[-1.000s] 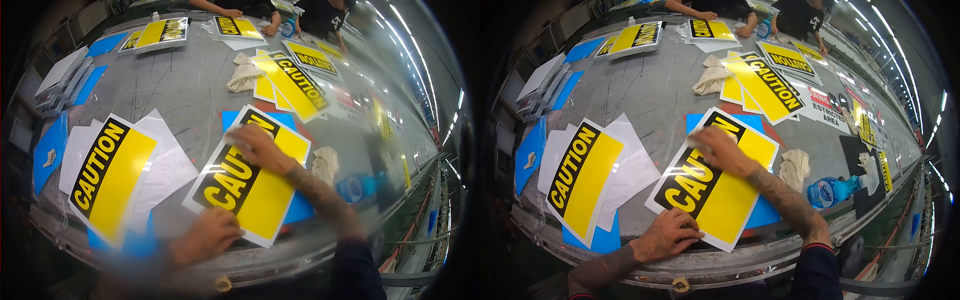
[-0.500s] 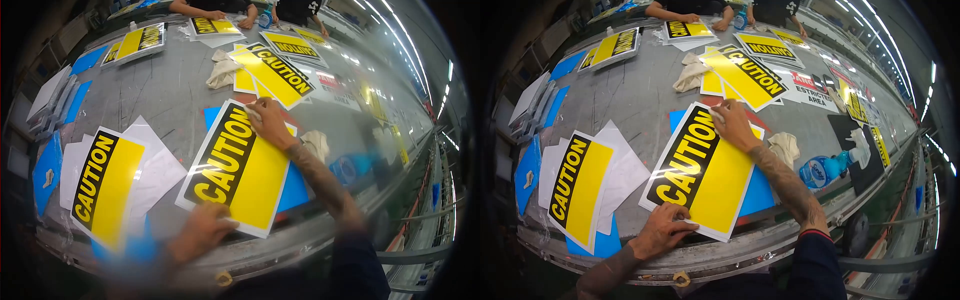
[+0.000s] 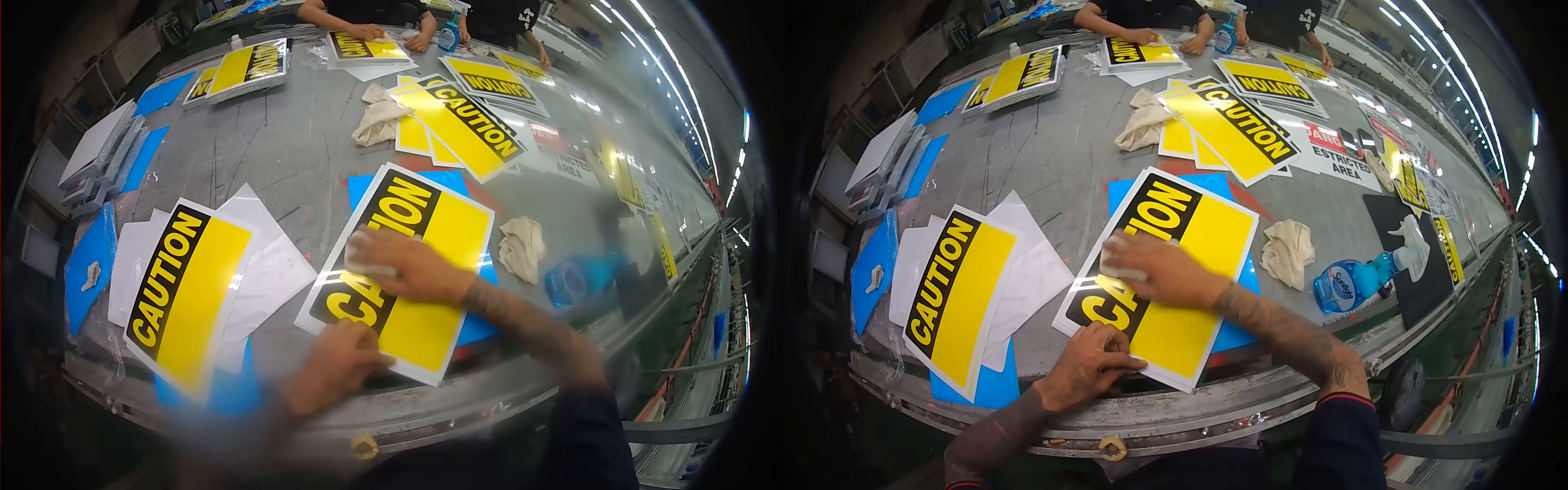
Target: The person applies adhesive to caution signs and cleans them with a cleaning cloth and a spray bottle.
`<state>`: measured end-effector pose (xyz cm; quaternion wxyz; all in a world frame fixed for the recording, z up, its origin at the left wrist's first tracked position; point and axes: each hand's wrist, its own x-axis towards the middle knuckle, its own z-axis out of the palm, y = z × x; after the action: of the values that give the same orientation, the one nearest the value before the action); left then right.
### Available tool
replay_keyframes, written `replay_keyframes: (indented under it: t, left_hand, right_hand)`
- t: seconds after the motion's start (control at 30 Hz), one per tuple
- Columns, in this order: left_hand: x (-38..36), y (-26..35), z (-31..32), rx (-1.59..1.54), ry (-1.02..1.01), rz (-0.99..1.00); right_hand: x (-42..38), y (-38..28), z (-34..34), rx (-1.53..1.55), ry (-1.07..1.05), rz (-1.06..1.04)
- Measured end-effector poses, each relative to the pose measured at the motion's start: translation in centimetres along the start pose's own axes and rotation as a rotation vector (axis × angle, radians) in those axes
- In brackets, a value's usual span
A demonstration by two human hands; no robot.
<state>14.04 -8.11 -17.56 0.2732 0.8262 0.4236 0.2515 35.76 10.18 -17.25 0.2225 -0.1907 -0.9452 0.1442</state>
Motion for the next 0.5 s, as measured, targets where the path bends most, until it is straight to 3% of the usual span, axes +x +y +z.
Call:
replay_keyframes:
  t: [0.07, 0.1, 0.17, 0.23, 0.3, 0.37, 0.5]
  left_hand:
    - [-0.2, -0.1, 0.2, -0.001, 0.015, 0.003]
    - [-0.3, -0.2, 0.4, -0.01, 0.017, 0.009]
    - [-0.3, -0.4, 0.3, -0.027, 0.03, 0.02]
    - [-0.4, -0.1, 0.2, 0.017, 0.051, 0.054]
    - [-0.7, -0.2, 0.8, 0.042, 0.086, 0.09]
    - [-0.7, 1.1, 0.5, 0.15, 0.1, 0.137]
    - [-1.8, 2.4, 1.0, 0.223, 0.041, 0.051]
  right_hand:
    - [0.3, 6.9, -0.3, -0.018, 0.133, 0.156]
    - [1.4, 9.2, -1.9, 0.004, 0.152, 0.381]
    - [1.8, 9.7, -1.1, -0.201, 0.234, 0.334]
    - [0.9, 1.7, 1.2, 0.04, 0.088, 0.218]
    - [-0.3, -5.5, 1.2, 0.077, -0.207, -0.062]
    - [-0.5, -4.7, 0.5, 0.194, -0.252, -0.146]
    - [0.9, -0.8, 0.7, 0.021, -0.129, 0.058]
